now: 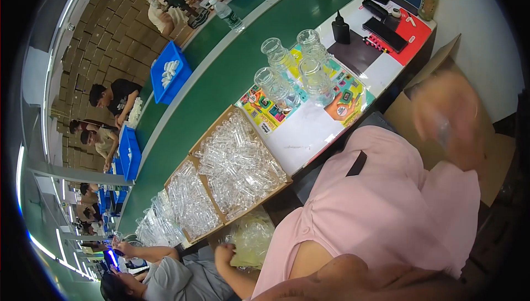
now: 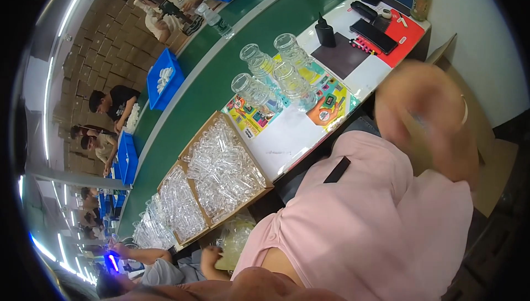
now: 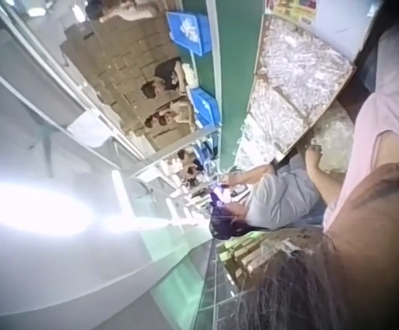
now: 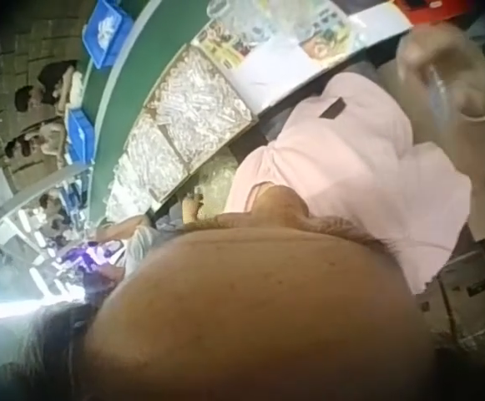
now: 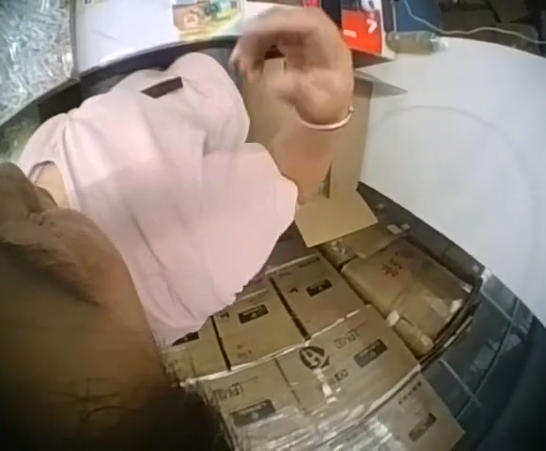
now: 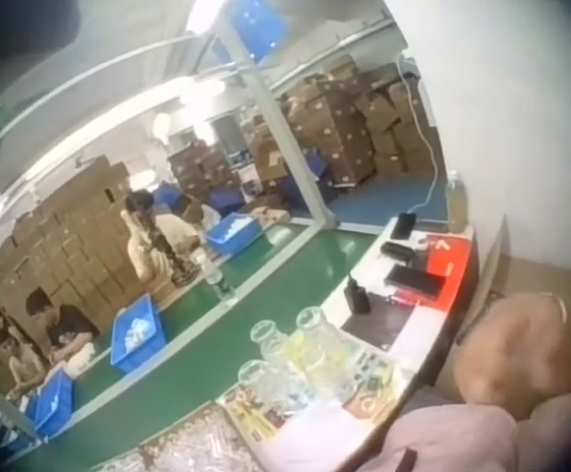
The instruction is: Unpacking glass pitchers from a box, applying a component to the handle area using a handheld applicator tool, and placing the finished items into trays.
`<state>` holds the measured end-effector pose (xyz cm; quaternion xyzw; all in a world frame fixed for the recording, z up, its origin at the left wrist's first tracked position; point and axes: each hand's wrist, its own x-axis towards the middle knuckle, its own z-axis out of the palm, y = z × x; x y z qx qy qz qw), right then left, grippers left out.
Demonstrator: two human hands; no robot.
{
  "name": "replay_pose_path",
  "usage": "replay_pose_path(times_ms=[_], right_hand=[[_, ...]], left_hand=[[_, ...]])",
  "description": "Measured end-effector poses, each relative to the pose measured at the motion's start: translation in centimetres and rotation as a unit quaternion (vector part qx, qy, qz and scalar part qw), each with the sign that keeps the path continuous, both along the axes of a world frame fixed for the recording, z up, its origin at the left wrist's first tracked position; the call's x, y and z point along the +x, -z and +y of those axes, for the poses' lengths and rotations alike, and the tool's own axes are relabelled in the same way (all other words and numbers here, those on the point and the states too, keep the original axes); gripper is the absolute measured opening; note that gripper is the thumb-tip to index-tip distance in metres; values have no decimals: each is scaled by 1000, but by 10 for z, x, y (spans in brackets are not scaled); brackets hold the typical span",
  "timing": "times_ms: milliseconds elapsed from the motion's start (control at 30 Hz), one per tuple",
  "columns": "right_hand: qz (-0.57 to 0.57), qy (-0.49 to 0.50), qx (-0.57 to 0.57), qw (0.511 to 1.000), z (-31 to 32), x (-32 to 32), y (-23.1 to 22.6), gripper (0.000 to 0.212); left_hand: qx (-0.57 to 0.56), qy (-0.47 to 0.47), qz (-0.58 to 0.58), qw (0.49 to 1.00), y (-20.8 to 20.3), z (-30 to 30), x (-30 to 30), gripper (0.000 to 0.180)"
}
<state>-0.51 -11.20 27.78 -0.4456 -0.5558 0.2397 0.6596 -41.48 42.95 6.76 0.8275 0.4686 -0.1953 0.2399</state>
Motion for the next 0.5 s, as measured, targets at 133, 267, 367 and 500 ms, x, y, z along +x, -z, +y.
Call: replay_pose_path(times_ms=[133,267,367,500], right_hand=[[-360,503,-636,462,-91,40,169,58],[-134,439,-799,389,-123,4,283,95],[-83,505,-743,432,-148,-4,358,84],[-120,571,-716,384,-181,10,410,59]], left_hand=[[-124,31,-366,922,-121,-91,95,13],[-29,251,-442,861,-136,-109,187,24],[33,315,-476,821,-138,-134,278,41],[18,280,-525,804,-129,-171,376,79]])
